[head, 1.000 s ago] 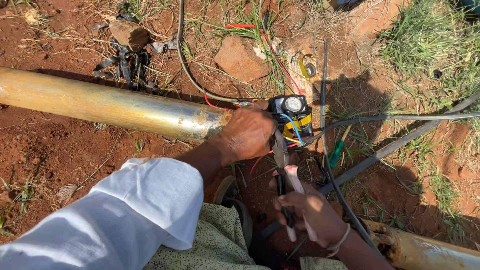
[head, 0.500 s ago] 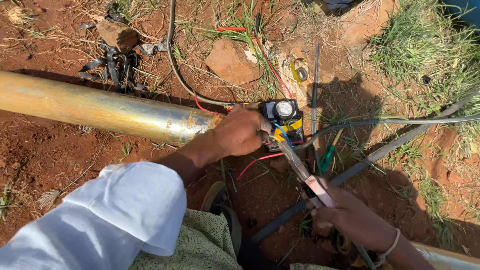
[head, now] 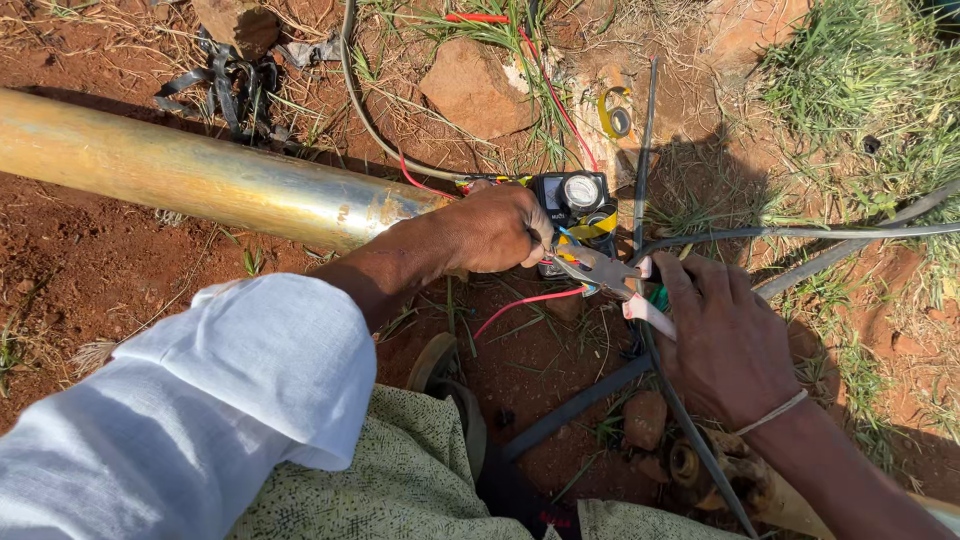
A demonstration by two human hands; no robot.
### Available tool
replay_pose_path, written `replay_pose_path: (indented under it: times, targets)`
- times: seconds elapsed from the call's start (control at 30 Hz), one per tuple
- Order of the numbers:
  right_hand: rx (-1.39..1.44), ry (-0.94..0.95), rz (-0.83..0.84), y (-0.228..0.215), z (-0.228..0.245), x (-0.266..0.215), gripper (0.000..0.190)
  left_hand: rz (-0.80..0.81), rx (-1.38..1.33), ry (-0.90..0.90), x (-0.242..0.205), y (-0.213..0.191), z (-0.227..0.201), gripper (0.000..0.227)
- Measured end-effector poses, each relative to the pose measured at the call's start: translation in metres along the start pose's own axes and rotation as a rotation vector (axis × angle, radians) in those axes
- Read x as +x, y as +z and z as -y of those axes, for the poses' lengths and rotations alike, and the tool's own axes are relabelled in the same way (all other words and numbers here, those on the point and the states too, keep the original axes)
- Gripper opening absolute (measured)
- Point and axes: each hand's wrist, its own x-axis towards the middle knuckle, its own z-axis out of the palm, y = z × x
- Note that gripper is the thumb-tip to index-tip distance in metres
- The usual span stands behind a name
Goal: The person connects electrical wires to a submersible pump component using pliers and electrical tape while working outdoors on a dirt surface.
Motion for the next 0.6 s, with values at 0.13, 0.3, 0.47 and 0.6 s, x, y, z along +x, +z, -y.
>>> replay_pose_path:
  times: [0.13,0.3,0.47,0.6]
  targets:
    - [-0.020,-0.045,-0.023,0.006,-0.002,0.003,0.071,0.003,-0.091,-0.054,-0.003,-0.002,-0.004,0.012]
    - [-0.085,-0.025,0.032,0.010,-0.004,0.003,0.069,-0.013,-0.114,-0.050,-0.001,-0.001,-0.003,0.010]
    - [0.139,0.010,0.420,0.023,-0.017,0.011,0.045,-0.258,0.039,0.077,-0.004,0.019,0.002,0.012]
    - [1.517,0.426,1.186,0.028,-0.050,0.025,0.045,-0.366,0.069,0.197,0.000,0.030,0.002,0.016]
